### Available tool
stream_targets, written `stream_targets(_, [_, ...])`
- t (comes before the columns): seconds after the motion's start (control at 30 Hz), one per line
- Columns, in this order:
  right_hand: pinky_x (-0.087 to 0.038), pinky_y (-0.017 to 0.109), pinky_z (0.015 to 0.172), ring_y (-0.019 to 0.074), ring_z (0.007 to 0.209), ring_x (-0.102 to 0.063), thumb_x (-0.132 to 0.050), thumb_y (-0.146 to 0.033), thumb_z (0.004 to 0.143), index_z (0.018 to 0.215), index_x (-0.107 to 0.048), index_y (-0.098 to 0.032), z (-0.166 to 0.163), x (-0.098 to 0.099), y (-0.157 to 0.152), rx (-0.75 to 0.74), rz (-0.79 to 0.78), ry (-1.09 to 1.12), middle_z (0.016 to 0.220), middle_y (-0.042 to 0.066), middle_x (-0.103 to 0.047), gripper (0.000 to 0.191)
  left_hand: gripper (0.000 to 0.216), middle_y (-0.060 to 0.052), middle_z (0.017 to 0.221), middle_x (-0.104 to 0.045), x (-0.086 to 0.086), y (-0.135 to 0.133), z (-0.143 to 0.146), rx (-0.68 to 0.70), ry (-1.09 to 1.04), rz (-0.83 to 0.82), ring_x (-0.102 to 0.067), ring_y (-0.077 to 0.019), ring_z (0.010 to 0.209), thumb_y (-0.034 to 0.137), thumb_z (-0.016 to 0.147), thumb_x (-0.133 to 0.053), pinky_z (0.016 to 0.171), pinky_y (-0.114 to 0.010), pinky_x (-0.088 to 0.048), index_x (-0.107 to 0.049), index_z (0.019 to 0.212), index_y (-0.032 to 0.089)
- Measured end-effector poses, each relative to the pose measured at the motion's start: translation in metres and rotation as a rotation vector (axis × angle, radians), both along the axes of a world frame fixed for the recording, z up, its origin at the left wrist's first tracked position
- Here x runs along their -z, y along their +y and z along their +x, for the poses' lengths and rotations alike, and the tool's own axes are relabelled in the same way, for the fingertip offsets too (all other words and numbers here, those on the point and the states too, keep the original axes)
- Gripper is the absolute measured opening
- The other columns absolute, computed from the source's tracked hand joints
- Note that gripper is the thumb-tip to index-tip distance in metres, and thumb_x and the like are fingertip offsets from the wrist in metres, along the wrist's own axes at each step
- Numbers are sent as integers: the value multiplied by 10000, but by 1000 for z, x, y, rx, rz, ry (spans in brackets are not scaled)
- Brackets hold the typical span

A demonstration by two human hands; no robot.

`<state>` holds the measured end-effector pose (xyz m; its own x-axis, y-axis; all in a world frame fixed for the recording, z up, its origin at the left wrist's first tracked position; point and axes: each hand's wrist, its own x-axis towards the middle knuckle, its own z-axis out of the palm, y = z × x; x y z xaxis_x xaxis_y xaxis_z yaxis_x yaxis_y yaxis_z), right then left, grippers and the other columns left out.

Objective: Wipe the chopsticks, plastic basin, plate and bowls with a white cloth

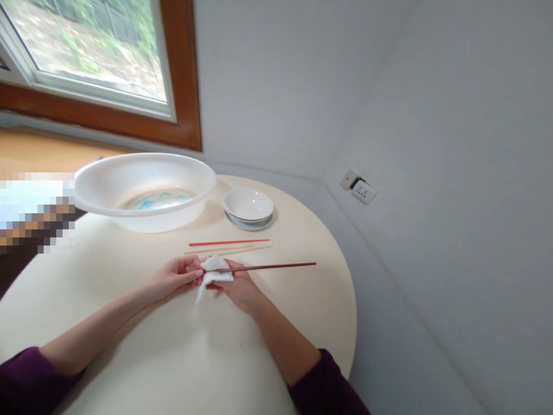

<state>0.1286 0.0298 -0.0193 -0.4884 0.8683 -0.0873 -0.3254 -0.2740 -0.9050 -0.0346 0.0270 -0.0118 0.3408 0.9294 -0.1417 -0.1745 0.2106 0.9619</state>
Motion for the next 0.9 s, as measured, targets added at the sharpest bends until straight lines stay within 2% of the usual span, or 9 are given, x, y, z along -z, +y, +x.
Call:
stream_targets(0.17, [-445, 233, 641, 104, 637, -574, -752, -250, 552, 730, -666, -179, 0, 4, 1, 84, 65, -59, 703, -23, -633, 210, 372, 19, 549, -614, 7, 2, 0, -7, 11, 23, -527, -81, 514, 388, 529, -788, 497, -175, -342, -508, 603, 155])
stream_targets(0.33, [-436, 224, 565, 99, 582, -534, -706, -238, 587, 685, -657, -177, 0, 10, 4, 135, 123, -47, 643, -30, -604, 125, 359, 33, 504, -534, 16, 2, -3, 6, 96, 83, -429, -56, 442, 455, 660, -687, 441, -174, -256, -493, 607, 158])
stream_targets(0.53, [-473, 251, 582, 117, 595, -551, -714, -273, 585, 672, -651, -175, 1, 8, 5, 157, 125, -37, 647, -19, -619, 145, 411, 50, 425, -411, 12, -1, -2, 10, 249, 180, -327, -66, 386, 502, 785, -524, 401, -203, -191, -452, 537, 182])
stream_targets(0.67, [-503, 296, 643, 142, 641, -581, -751, -294, 534, 682, -657, -173, 0, 1, 4, 182, 79, -39, 680, -2, -652, 213, 444, 43, 408, -389, 7, -1, -1, -59, 301, 245, -342, -89, 390, 502, 797, -488, 414, -226, -236, -419, 480, 199])
stream_targets(0.9, [-521, 325, 678, 150, 650, -596, -776, -267, 506, 675, -654, -167, 8, -2, 11, 291, 53, 30, 678, 8, -657, 231, 425, 37, 428, -407, -3, 5, -12, -305, 417, 271, -341, -102, 428, 483, 778, -503, 442, -235, -244, -443, 472, 194])
